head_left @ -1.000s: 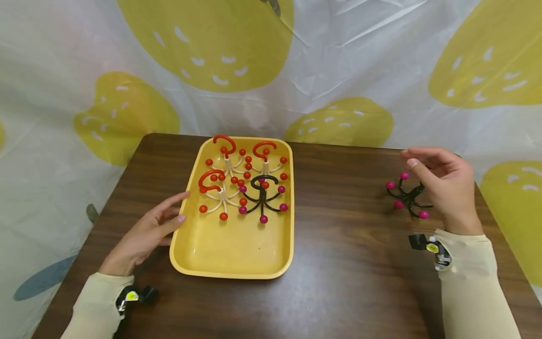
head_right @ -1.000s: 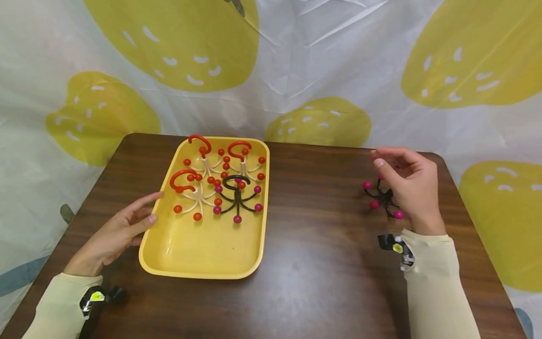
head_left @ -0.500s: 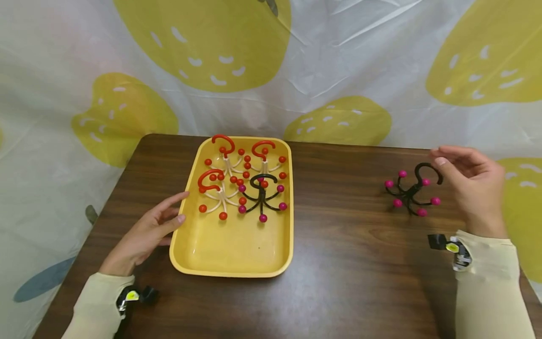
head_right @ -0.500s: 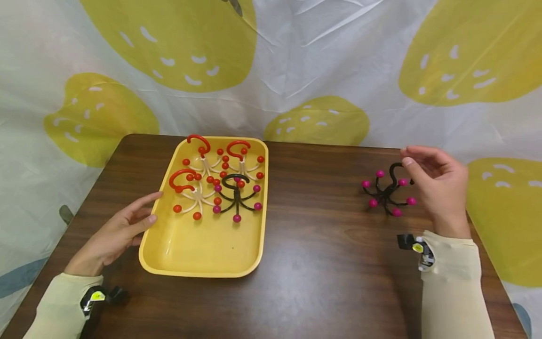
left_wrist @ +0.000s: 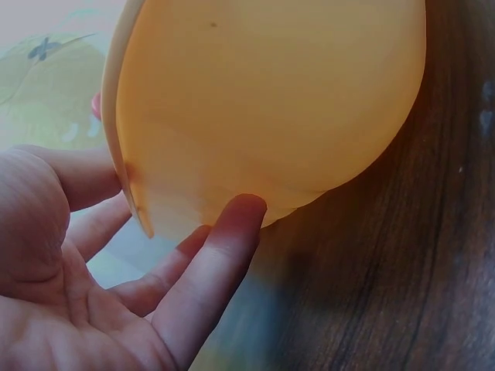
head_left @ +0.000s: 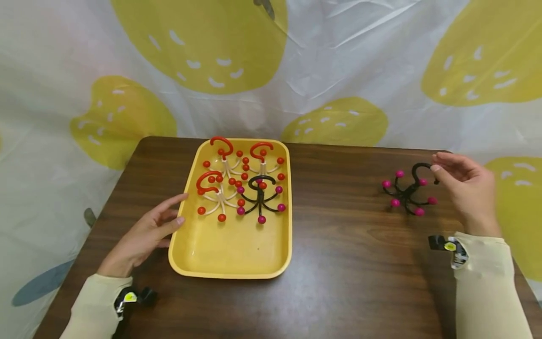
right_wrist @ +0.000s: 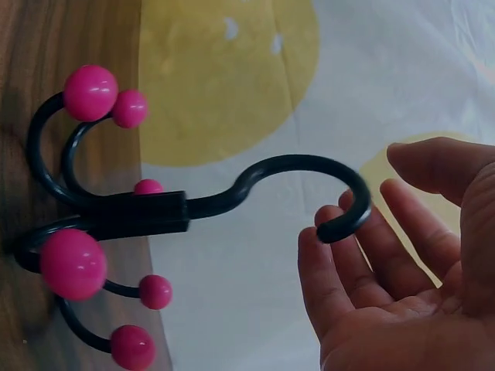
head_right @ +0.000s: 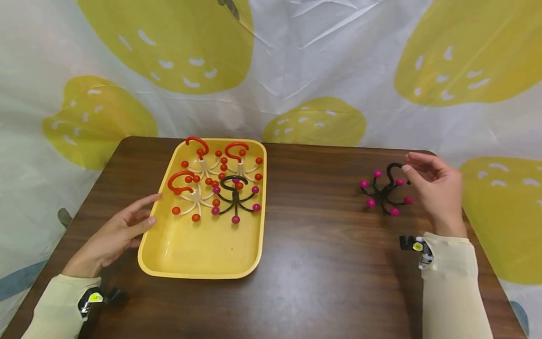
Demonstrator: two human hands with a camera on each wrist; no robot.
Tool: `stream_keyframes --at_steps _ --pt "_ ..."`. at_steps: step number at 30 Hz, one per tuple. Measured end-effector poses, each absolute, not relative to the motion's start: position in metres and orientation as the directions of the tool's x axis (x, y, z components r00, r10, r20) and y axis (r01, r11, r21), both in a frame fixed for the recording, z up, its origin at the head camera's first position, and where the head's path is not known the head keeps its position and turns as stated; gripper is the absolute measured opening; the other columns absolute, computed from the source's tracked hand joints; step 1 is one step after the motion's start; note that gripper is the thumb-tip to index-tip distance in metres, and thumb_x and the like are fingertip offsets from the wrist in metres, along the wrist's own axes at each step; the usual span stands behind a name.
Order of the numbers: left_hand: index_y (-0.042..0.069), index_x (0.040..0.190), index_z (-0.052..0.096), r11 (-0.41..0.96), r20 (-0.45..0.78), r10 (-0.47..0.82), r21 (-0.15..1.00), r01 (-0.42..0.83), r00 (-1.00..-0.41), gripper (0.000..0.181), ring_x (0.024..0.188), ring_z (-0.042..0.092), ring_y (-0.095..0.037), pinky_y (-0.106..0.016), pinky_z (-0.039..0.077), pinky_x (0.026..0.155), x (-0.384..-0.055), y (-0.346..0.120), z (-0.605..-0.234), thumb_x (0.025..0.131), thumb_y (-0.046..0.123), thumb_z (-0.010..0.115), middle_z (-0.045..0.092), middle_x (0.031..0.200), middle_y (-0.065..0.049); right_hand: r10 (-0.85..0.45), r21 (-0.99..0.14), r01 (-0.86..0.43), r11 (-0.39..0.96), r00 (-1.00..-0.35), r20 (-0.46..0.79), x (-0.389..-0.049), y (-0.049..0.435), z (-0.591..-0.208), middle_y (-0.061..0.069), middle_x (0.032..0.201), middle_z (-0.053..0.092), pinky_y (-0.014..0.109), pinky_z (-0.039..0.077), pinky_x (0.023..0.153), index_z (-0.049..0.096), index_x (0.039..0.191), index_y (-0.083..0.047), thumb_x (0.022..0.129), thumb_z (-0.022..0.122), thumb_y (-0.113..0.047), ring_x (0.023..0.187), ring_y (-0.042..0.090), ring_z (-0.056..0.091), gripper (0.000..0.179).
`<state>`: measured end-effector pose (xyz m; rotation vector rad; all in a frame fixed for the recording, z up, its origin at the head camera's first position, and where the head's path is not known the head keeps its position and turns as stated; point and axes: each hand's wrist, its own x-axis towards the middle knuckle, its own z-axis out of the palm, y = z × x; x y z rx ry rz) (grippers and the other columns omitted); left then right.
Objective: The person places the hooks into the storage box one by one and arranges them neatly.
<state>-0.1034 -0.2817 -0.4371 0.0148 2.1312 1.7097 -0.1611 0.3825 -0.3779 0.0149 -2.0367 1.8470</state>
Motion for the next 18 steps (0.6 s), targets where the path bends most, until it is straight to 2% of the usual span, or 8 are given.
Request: stream_keyframes --at_steps 6,14,18 --pt "0.022 0.169 0.027 0.217 -0.288 0.273 0.948 -0.233 -0.918 0.069 0.11 0.072 -0.026 -0.05 0.066 0.081 -0.1024 -0.2812 -0.4401 0.109 0.024 0.061 0.045 0.149 -0.034 0.218 -0.959 -0.26 0.116 -0.935 0.28 -0.1624 0.3826 -0.3851 -0.006 0.109 0.082 0.01 0.057 0.08 0.072 0.127 0.006 0.092 0.077 0.006 0.096 0.002 0.076 0.035" --pt "0.022 0.169 0.027 0.207 -0.287 0.287 0.95 -0.234 -0.914 0.07 0.11 0.073 -0.028 -0.051 0.066 0.081 -0.1005 -0.2829 -0.4422 0.108 0.024 0.063 0.046 0.148 -0.035 0.189 -0.974 -0.203 0.105 -0.957 0.22 -0.1556 0.3809 -0.3883 -0.007 0.102 0.083 0.013 0.06 0.072 0.075 0.123 0.002 0.095 0.074 0.004 0.085 0.005 0.079 0.028" --pt "0.022 0.169 0.028 0.209 -0.274 0.282 0.953 -0.22 -0.92 0.071 0.109 0.074 -0.03 -0.051 0.066 0.079 -0.1039 -0.2837 -0.4387 0.107 0.023 0.065 0.046 0.148 -0.036 0.216 -0.96 -0.151 0.235 -0.955 0.203 -0.156 0.3792 -0.3853 -0.013 0.096 0.082 0.011 0.057 0.065 0.077 0.123 -0.005 0.094 0.077 0.0 0.083 -0.001 0.077 0.029"
